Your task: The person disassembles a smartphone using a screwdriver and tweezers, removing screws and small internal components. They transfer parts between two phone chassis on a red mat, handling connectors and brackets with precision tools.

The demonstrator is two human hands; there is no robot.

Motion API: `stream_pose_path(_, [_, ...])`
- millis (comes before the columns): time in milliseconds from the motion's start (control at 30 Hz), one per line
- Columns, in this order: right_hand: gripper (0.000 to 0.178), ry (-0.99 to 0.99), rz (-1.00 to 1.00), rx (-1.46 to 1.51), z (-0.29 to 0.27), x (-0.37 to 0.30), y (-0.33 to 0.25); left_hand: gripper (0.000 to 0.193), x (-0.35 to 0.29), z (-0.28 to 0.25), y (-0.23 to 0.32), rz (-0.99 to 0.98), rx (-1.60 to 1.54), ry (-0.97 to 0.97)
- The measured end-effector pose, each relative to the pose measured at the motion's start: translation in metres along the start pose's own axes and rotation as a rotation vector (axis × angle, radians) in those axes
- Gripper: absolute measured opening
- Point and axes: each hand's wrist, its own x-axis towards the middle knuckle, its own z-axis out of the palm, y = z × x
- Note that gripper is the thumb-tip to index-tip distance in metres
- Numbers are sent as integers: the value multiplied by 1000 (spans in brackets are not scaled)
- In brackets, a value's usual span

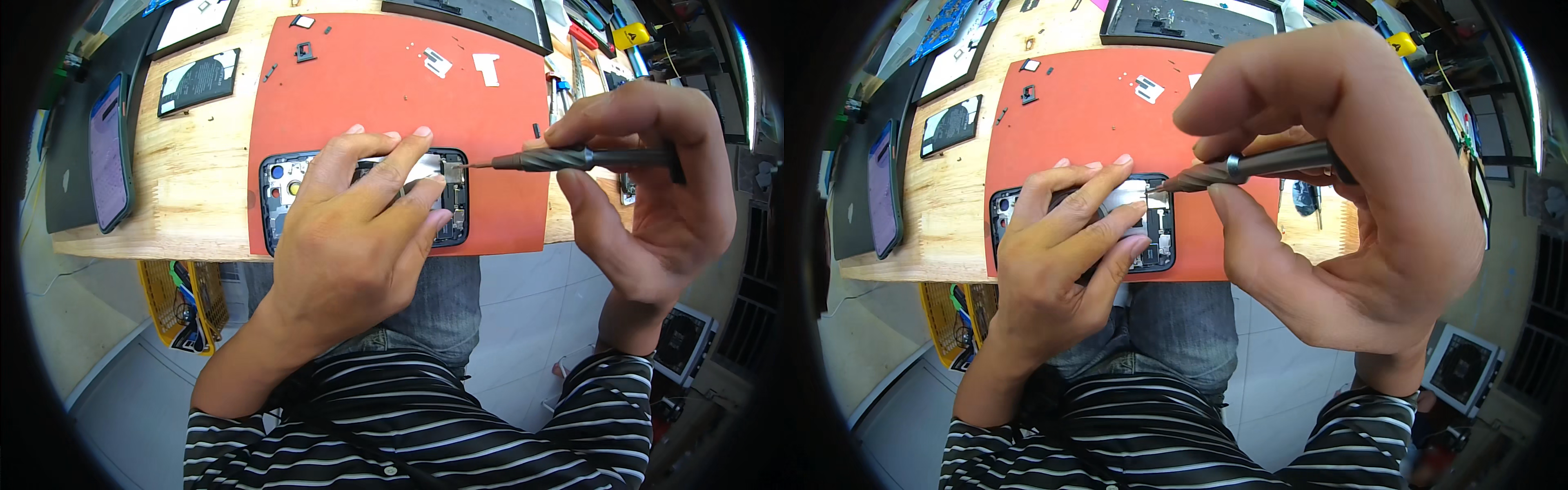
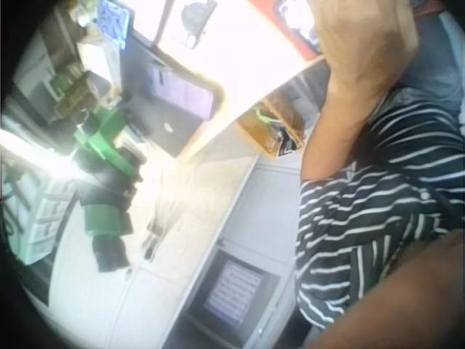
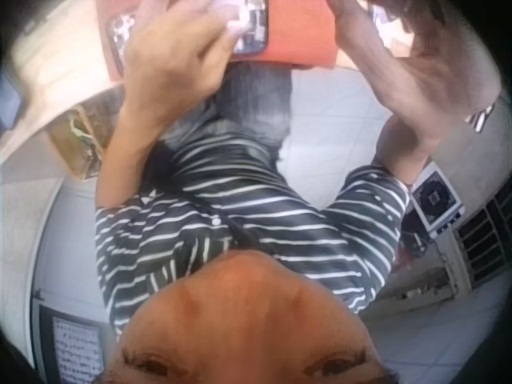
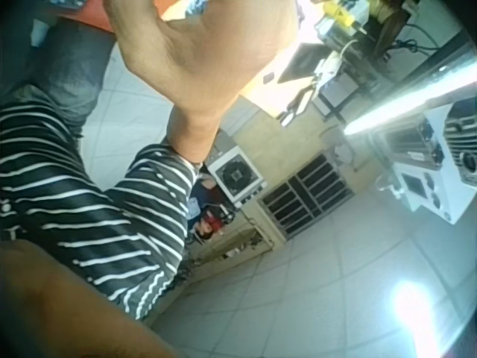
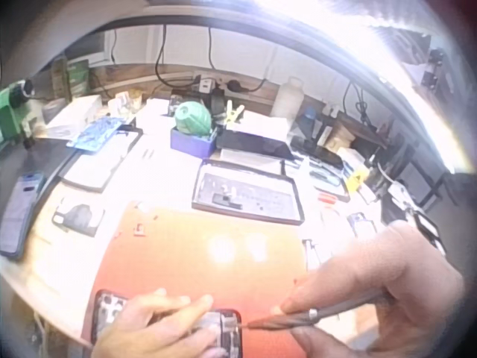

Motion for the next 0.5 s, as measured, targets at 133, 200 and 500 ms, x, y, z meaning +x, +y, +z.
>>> stream_pose_path(133, [41,-95,-154,-18,-3,6,11,32,1,-6,2,-16,5,-84])
stream_pose_path(200, [39,-126,-179,-28,-4,8,14,33,1,-7,1,-22,4,-109])
stream_pose_path(500, [37,-140,-137,16,3,12,11,42,5,-12,1,-33,-6,-123])
